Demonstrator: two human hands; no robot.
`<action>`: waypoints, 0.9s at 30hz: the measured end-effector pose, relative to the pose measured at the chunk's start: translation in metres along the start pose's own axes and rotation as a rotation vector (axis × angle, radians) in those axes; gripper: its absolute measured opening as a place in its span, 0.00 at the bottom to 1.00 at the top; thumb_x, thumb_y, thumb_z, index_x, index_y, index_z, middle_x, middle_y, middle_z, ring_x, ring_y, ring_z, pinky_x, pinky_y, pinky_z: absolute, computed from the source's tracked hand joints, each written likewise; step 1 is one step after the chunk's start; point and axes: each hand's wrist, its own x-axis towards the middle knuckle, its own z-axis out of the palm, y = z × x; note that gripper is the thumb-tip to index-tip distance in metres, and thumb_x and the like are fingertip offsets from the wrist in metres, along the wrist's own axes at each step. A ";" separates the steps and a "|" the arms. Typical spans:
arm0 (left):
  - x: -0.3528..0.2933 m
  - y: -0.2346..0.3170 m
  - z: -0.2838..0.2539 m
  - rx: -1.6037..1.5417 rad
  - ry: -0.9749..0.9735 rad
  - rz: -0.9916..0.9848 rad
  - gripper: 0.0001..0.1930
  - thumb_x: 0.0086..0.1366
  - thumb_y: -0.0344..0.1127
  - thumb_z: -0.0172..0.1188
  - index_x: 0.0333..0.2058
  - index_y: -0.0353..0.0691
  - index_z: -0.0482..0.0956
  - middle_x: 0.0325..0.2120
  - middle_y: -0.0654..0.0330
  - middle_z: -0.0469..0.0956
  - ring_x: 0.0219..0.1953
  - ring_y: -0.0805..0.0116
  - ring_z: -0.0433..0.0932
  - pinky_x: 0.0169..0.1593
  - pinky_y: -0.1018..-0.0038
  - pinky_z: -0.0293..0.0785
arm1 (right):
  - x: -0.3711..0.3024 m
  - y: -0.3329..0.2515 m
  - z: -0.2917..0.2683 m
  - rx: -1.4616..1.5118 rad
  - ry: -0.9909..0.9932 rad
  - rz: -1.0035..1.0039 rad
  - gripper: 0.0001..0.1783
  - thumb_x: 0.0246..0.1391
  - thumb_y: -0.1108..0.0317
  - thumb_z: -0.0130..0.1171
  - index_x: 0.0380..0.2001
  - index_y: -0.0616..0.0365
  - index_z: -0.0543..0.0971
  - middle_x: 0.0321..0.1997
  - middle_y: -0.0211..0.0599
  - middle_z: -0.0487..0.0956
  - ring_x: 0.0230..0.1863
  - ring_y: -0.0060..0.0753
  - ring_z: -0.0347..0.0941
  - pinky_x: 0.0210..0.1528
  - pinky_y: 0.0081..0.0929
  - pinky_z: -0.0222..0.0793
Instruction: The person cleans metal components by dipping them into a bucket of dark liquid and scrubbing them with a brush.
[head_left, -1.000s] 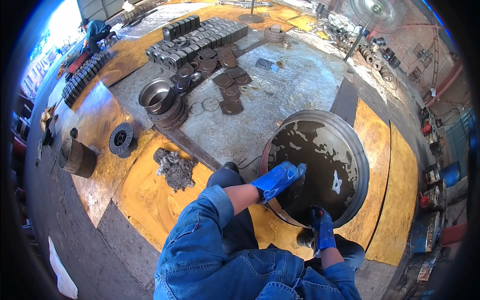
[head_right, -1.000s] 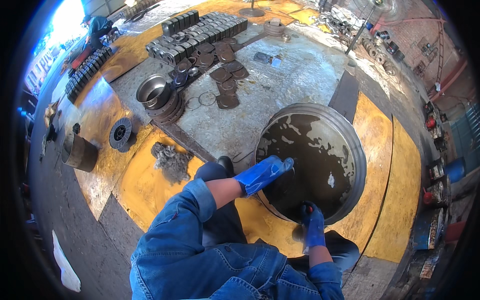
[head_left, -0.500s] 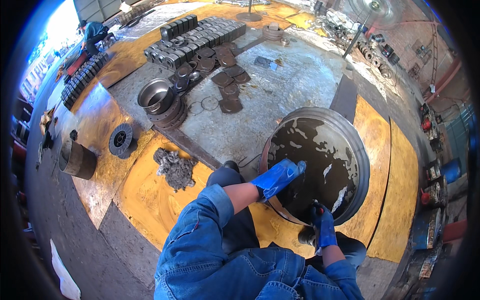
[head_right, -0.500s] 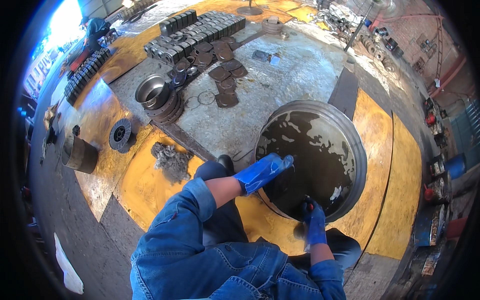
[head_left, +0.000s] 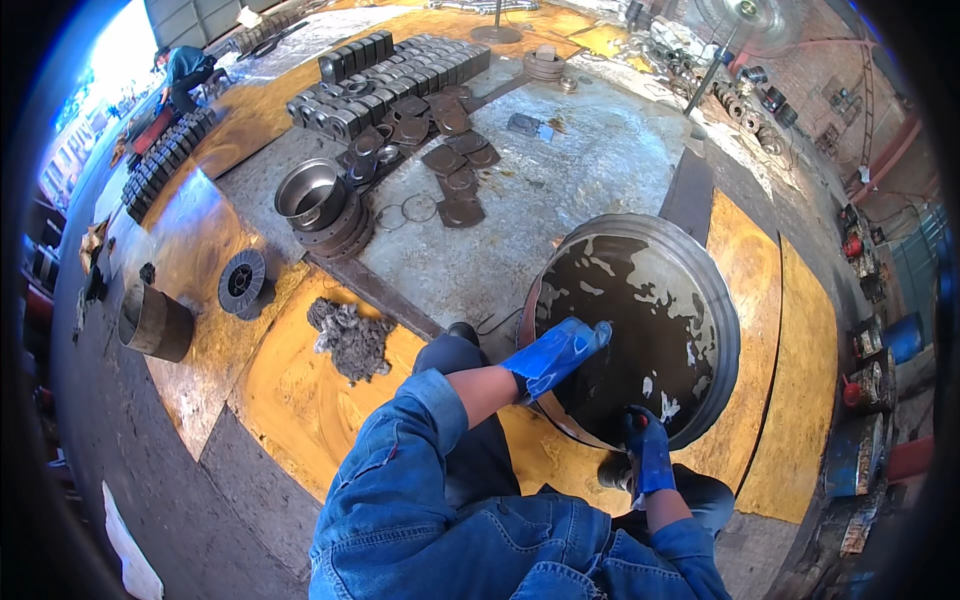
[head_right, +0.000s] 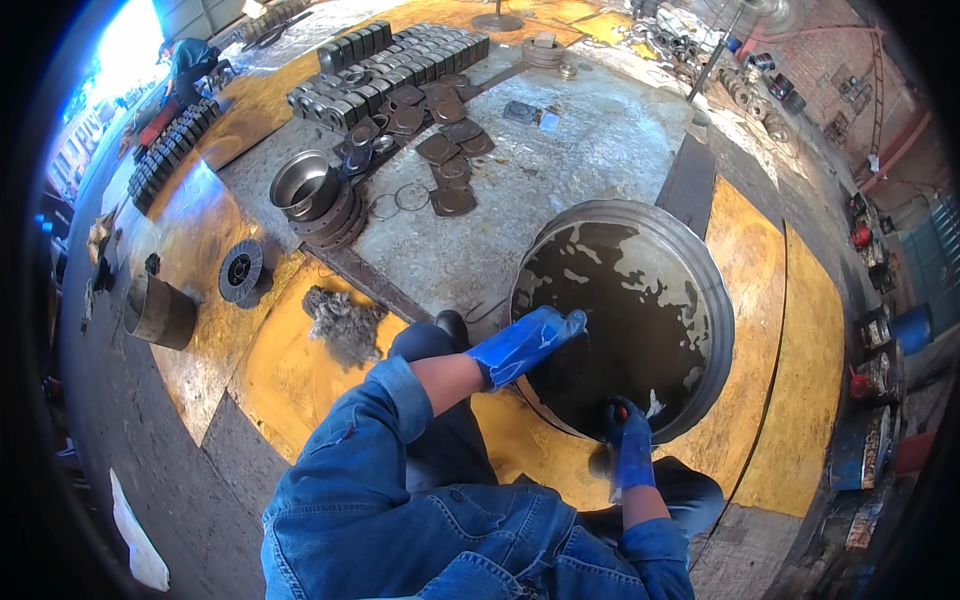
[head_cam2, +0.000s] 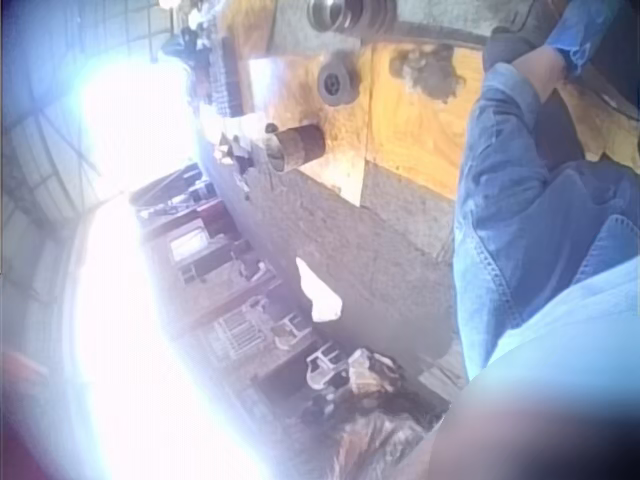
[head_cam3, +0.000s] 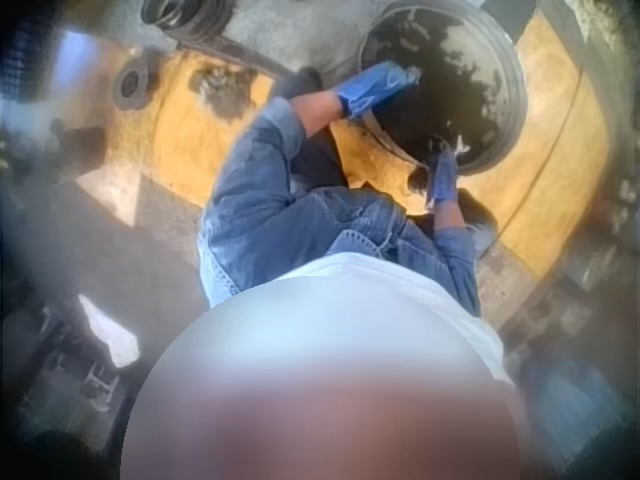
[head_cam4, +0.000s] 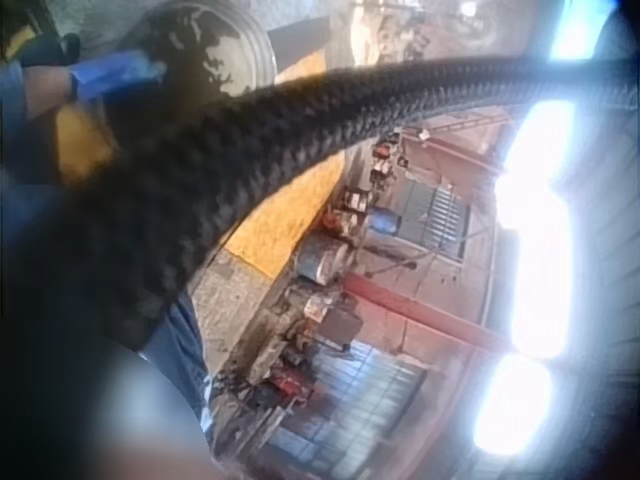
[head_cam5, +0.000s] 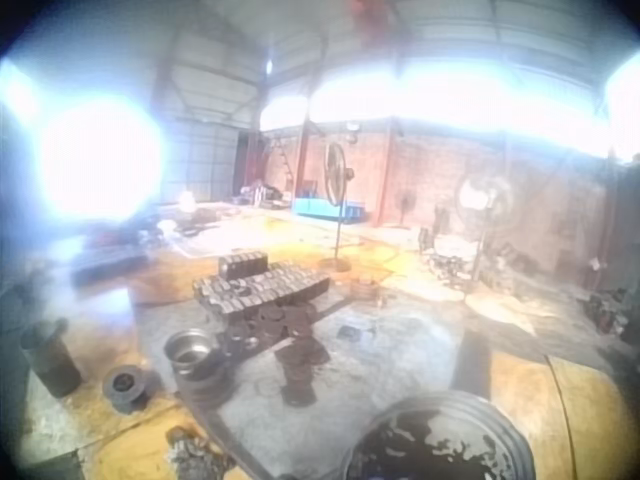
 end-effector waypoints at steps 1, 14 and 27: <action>-0.002 0.000 0.000 0.024 0.018 0.011 0.16 0.77 0.27 0.48 0.60 0.34 0.72 0.40 0.40 0.82 0.39 0.43 0.84 0.44 0.56 0.82 | 0.000 -0.001 0.001 -0.013 0.001 0.001 0.17 0.64 0.57 0.66 0.53 0.49 0.87 0.53 0.50 0.86 0.58 0.53 0.82 0.63 0.41 0.76; -0.018 0.065 -0.043 -0.327 0.067 -0.310 0.18 0.82 0.39 0.45 0.51 0.33 0.81 0.39 0.43 0.85 0.44 0.50 0.87 0.48 0.61 0.80 | -0.003 -0.004 -0.004 -0.060 0.062 -0.014 0.16 0.62 0.61 0.68 0.50 0.54 0.88 0.50 0.46 0.89 0.53 0.46 0.85 0.60 0.37 0.78; 0.004 -0.008 0.009 -0.008 0.043 0.029 0.14 0.80 0.32 0.46 0.58 0.35 0.74 0.37 0.41 0.83 0.37 0.44 0.85 0.39 0.55 0.82 | -0.005 -0.009 -0.003 -0.070 0.045 -0.027 0.17 0.62 0.59 0.68 0.51 0.52 0.88 0.51 0.49 0.88 0.54 0.51 0.84 0.60 0.40 0.78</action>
